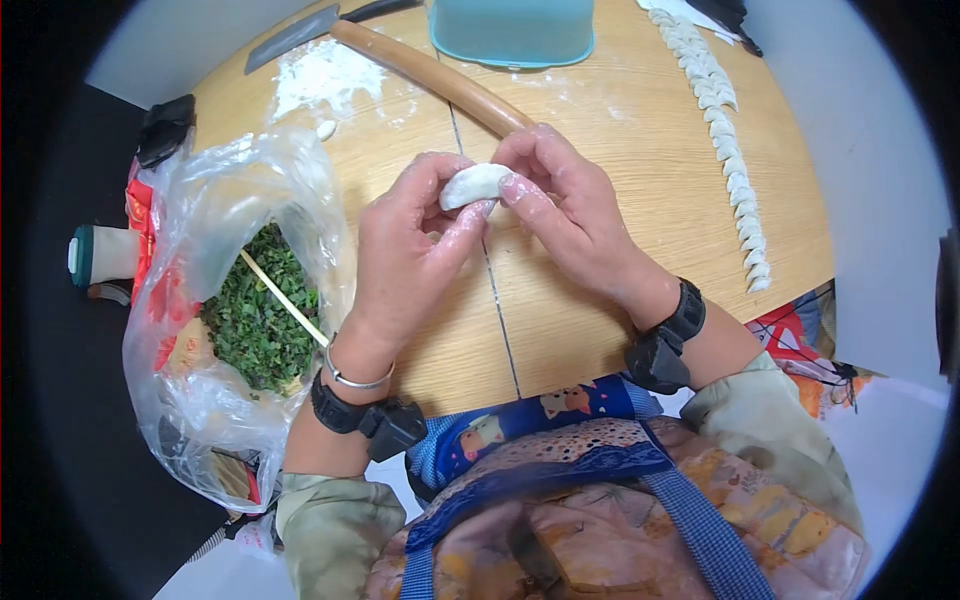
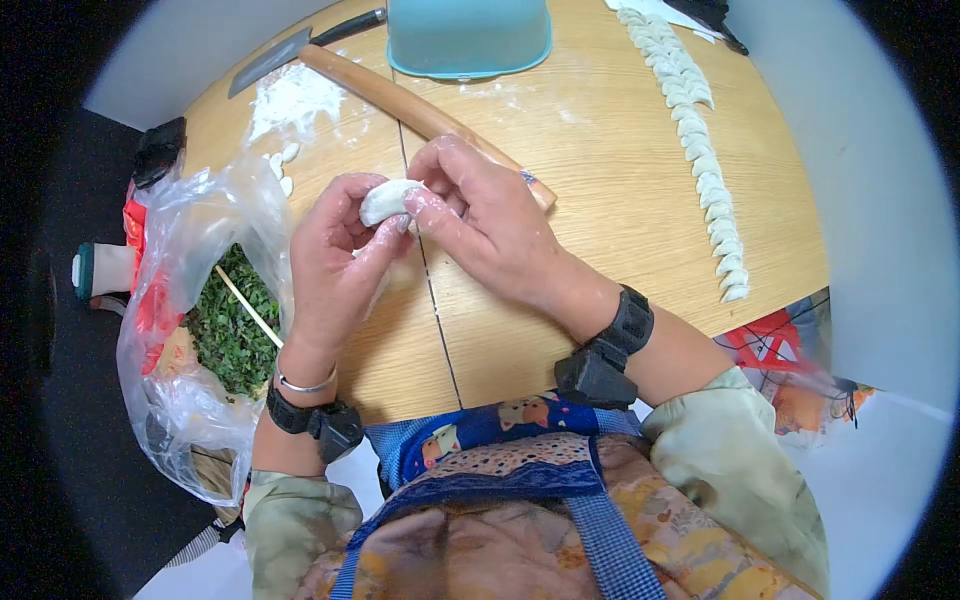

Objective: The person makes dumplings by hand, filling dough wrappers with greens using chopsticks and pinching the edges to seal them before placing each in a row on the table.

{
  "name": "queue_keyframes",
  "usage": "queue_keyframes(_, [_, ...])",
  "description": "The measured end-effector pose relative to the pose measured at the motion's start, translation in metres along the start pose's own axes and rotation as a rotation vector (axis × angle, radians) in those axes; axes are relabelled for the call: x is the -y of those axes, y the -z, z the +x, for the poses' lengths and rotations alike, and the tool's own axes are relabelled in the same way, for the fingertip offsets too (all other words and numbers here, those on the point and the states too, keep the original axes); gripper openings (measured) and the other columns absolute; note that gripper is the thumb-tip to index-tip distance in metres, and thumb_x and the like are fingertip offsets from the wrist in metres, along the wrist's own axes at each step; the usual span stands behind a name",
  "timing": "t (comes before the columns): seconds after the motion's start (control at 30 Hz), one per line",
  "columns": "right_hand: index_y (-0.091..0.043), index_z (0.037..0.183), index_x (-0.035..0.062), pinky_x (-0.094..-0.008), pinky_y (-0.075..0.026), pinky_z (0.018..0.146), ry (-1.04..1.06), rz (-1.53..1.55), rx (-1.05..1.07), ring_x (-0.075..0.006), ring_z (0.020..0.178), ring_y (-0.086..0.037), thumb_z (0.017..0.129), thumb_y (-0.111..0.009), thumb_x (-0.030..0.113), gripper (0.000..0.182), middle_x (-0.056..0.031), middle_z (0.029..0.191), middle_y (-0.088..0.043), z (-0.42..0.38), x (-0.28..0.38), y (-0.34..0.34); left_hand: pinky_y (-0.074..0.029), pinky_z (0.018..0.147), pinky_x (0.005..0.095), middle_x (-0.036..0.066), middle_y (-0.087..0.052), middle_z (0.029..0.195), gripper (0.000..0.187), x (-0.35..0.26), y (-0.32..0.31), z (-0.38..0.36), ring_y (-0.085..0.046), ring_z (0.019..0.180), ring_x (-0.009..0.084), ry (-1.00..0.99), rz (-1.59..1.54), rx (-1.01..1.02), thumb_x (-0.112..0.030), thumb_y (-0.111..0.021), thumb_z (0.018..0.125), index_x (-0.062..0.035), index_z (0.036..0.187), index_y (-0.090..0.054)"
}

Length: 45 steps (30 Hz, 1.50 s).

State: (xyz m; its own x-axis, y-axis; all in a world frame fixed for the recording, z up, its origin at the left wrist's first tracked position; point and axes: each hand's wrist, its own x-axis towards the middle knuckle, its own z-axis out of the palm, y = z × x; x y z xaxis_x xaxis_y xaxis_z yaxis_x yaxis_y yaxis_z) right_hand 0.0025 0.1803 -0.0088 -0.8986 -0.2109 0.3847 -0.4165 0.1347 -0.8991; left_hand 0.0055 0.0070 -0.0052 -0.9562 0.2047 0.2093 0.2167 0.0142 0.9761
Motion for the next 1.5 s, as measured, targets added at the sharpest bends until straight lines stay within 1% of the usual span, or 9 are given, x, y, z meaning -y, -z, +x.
queue_keyframes(0.1, [-0.053,0.1,-0.0007,-0.024,-0.046,0.065,-0.088,0.051,0.079,-0.0096,0.071,-0.055,0.095,-0.054,0.015,0.017,-0.0059,0.084,-0.059,-0.001,0.0,0.001,-0.052,0.066,0.0229,0.008,-0.066,0.089,0.022,-0.001,0.0,-0.001,-0.064,0.08,0.0093,0.028,0.048,0.037,0.003,-0.063,0.084,0.0021,0.105,-0.058])
queue_keyframes(0.17, [-0.052,0.106,0.0013,-0.0173,-0.04,0.058,-0.163,0.198,0.078,-0.0023,0.069,-0.05,0.097,-0.052,0.01,0.012,0.0002,0.081,-0.057,-0.001,0.001,0.001,-0.052,0.066,0.0233,0.009,-0.066,0.088,0.023,0.0,0.001,0.0,-0.064,0.078,0.0102,-0.004,0.118,0.051,0.002,-0.064,0.083,0.0023,0.106,-0.059])
queue_keyframes(0.3, [-0.052,0.106,0.0008,-0.0162,-0.039,0.056,-0.215,0.208,0.069,-0.0016,0.066,-0.05,0.097,-0.052,0.007,0.012,-0.0002,0.082,-0.058,0.001,0.005,0.004,-0.052,0.066,0.0238,0.01,-0.067,0.089,0.026,0.003,-0.001,0.0,-0.064,0.076,0.0113,-0.051,0.145,0.015,0.001,-0.064,0.083,0.0021,0.108,-0.06])
queue_keyframes(0.4, [-0.052,0.106,0.0007,-0.018,-0.044,0.06,-0.288,0.252,0.056,-0.0039,0.07,-0.054,0.094,-0.055,0.006,0.014,-0.0021,0.086,-0.059,0.001,0.005,0.005,-0.052,0.065,0.024,0.01,-0.067,0.09,0.028,0.004,0.001,0.0,-0.065,0.075,0.0123,-0.072,0.177,0.005,0.0,-0.065,0.083,0.002,0.11,-0.06])
queue_keyframes(0.47, [-0.052,0.108,0.0,-0.0218,-0.049,0.066,-0.126,0.018,0.112,-0.008,0.077,-0.058,0.089,-0.059,0.004,0.021,-0.0052,0.091,-0.059,0.001,0.0,0.005,-0.052,0.064,0.0243,0.011,-0.067,0.091,0.027,0.006,0.002,-0.001,-0.065,0.076,0.0125,-0.073,0.213,-0.007,0.0,-0.065,0.083,0.0019,0.109,-0.061])
queue_keyframes(0.57, [-0.054,0.102,0.0006,-0.0249,-0.046,0.059,0.051,-0.116,0.051,-0.0127,0.066,-0.057,0.082,-0.064,0.004,0.023,-0.0059,0.078,-0.057,0.001,0.002,-0.001,-0.053,0.064,0.0243,0.01,-0.068,0.091,0.026,0.007,0.0,0.0,-0.066,0.075,0.0129,-0.088,0.158,-0.045,0.0,-0.065,0.083,0.0018,0.109,-0.061])
queue_keyframes(0.77, [-0.055,0.104,0.0032,-0.033,-0.049,0.062,0.081,-0.227,-0.01,-0.0249,0.072,-0.064,0.082,-0.063,0.005,0.024,-0.0132,0.087,-0.061,0.0,-0.001,0.001,-0.054,0.065,0.0241,0.011,-0.068,0.092,0.023,-0.001,-0.003,-0.003,-0.069,0.078,0.0142,-0.032,0.086,-0.033,0.001,-0.062,0.086,0.0039,0.109,-0.06])
queue_keyframes(1.07, [-0.058,0.105,0.0063,-0.0363,-0.052,0.061,0.219,-0.468,-0.006,-0.0275,0.075,-0.066,0.082,-0.066,0.013,0.025,-0.0093,0.089,-0.064,0.001,0.003,0.002,-0.052,0.065,0.0235,0.01,-0.069,0.088,0.024,0.002,-0.001,-0.002,-0.068,0.077,0.0124,-0.025,0.086,0.024,0.002,-0.059,0.089,0.0042,0.112,-0.056])
queue_keyframes(1.5, [-0.06,0.104,0.0044,-0.0349,-0.052,0.064,0.208,-0.401,-0.014,-0.0278,0.077,-0.065,0.077,-0.072,0.012,0.03,-0.0119,0.092,-0.065,0.0,0.005,0.003,-0.049,0.06,0.0204,0.006,-0.066,0.083,0.02,-0.008,0.003,-0.001,-0.062,0.069,0.0085,0.14,-0.149,0.112,-0.001,-0.047,0.095,0.0005,0.115,-0.049])
